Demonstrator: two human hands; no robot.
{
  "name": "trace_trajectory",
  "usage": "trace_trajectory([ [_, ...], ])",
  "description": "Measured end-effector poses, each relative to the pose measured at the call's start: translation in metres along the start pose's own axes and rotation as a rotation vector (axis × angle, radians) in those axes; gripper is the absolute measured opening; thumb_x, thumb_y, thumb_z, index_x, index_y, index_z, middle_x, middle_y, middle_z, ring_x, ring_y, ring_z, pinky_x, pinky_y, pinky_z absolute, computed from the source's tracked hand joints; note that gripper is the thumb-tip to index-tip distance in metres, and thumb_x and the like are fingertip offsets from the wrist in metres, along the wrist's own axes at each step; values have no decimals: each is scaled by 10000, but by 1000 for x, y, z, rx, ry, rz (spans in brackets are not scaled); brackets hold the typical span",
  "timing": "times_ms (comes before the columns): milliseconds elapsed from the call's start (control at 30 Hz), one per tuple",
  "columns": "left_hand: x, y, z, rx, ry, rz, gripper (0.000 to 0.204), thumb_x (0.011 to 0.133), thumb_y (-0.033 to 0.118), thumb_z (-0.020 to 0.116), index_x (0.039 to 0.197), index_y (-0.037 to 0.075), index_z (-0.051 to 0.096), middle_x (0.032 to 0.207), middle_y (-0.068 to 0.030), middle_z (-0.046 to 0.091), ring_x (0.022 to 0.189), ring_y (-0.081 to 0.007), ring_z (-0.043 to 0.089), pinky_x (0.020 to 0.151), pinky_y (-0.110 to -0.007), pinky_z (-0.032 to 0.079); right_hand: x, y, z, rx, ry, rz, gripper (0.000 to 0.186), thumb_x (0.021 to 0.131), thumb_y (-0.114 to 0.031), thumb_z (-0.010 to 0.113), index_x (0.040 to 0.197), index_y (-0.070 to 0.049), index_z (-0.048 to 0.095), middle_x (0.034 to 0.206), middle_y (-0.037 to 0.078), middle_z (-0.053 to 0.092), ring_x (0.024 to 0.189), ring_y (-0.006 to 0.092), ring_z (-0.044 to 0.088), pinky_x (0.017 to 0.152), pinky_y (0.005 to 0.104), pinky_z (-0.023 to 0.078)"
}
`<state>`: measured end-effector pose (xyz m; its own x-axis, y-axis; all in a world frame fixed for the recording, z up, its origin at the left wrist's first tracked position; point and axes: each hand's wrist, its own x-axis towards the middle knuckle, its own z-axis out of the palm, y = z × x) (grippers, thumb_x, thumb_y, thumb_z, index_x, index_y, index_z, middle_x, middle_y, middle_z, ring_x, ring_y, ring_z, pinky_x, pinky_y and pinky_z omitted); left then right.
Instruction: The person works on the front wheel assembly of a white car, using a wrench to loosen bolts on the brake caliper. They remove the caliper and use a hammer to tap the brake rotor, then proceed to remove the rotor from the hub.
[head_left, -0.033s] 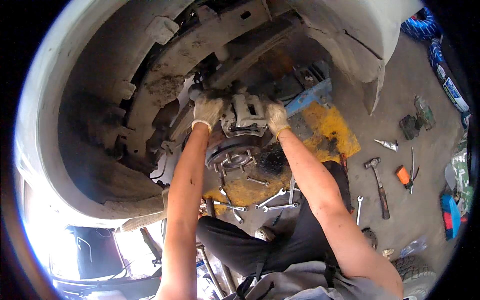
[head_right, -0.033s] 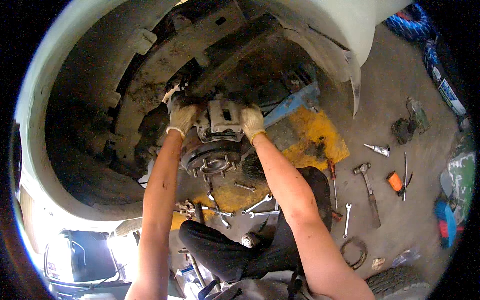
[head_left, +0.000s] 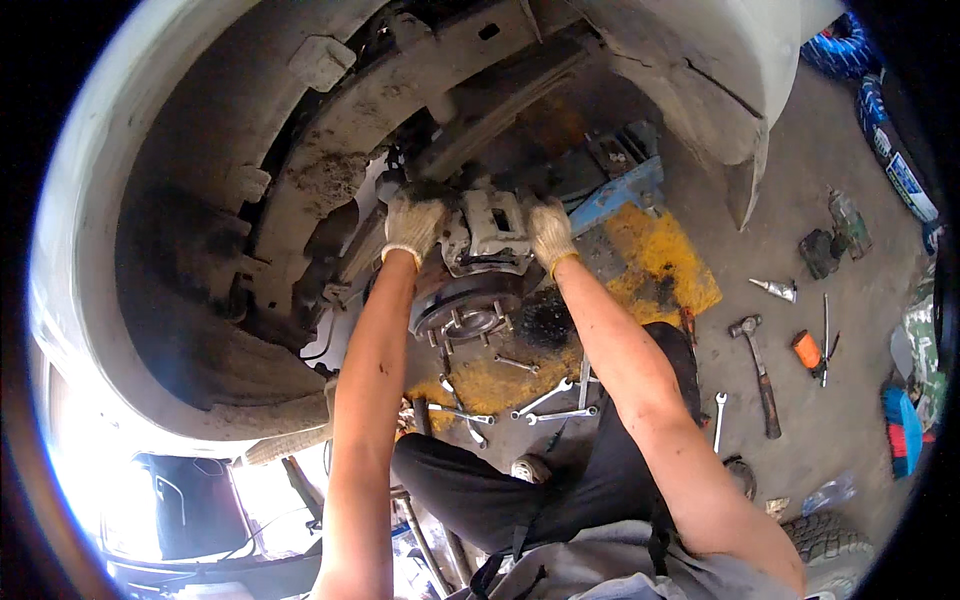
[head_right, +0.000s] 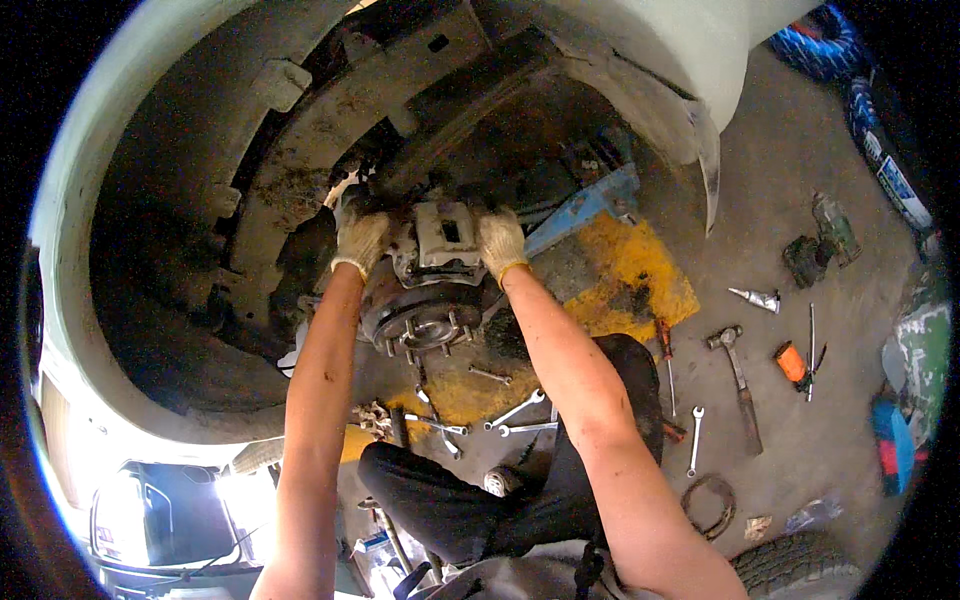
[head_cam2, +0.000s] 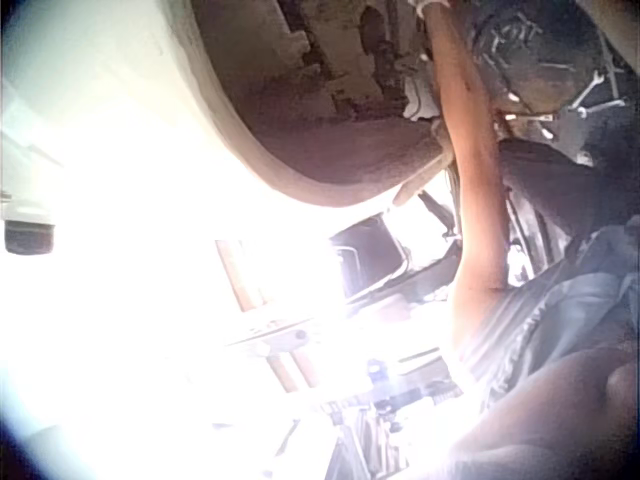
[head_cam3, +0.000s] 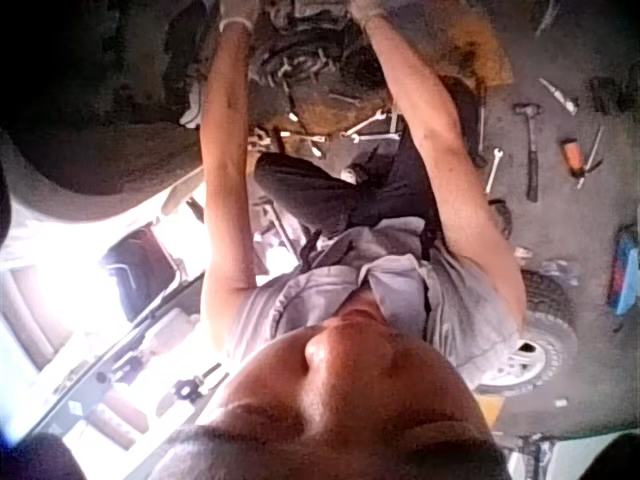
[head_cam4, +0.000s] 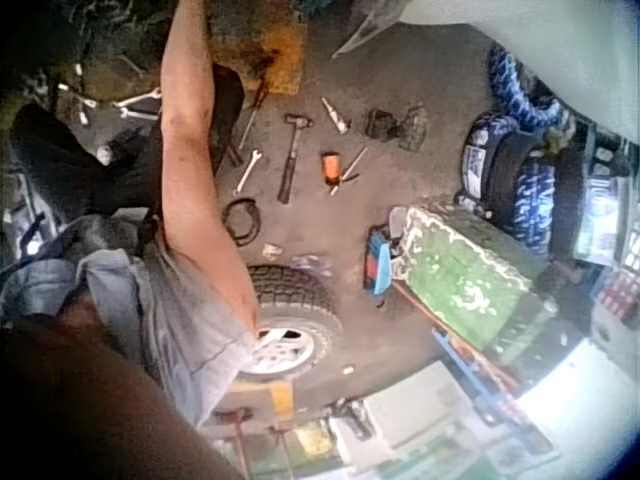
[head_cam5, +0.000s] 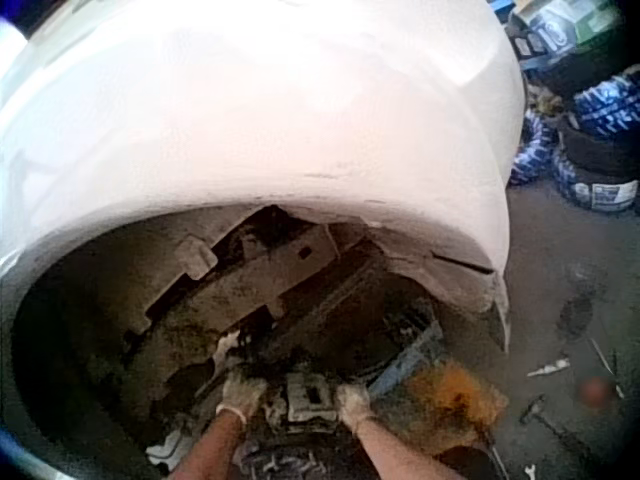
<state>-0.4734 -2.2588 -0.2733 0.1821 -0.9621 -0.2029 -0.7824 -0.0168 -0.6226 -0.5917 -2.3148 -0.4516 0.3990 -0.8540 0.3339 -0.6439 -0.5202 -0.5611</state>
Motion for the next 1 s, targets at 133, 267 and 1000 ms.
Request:
trace_trajectory([
  [133, 6, 8, -7, -26, -5, -10, 360, 820, 145, 479, 1180, 152, 494, 1191, -59, 526, 1121, -243, 462, 1006, -423, 246, 20, 33, 21, 468, -54, 94, 324, 805, -89, 407, 1082, 4, 546, 1014, 191, 587, 899, 285, 563, 834, 335, 417],
  [267, 0, -6, 18, 151, 20, -91, 349, 873, 106, 373, 1205, 145, 472, 1206, -81, 511, 1114, -245, 460, 998, -424, 250, 10, 32, 4, 1808, -312, 752, 297, 832, -19, 358, 1069, -35, 536, 1087, 129, 549, 997, 232, 514, 906, 302, 373],
  [1000, 9, -25, 29, 54, 338, 52, 321, 795, 206, 546, 1097, 101, 577, 1097, -48, 592, 996, -212, 542, 844, -330, 419, 4, 37, 25, 1121, -211, 296, 301, 761, -68, 530, 1058, -49, 574, 1135, 125, 550, 1052, 239, 515, 853, 306, 415],
])
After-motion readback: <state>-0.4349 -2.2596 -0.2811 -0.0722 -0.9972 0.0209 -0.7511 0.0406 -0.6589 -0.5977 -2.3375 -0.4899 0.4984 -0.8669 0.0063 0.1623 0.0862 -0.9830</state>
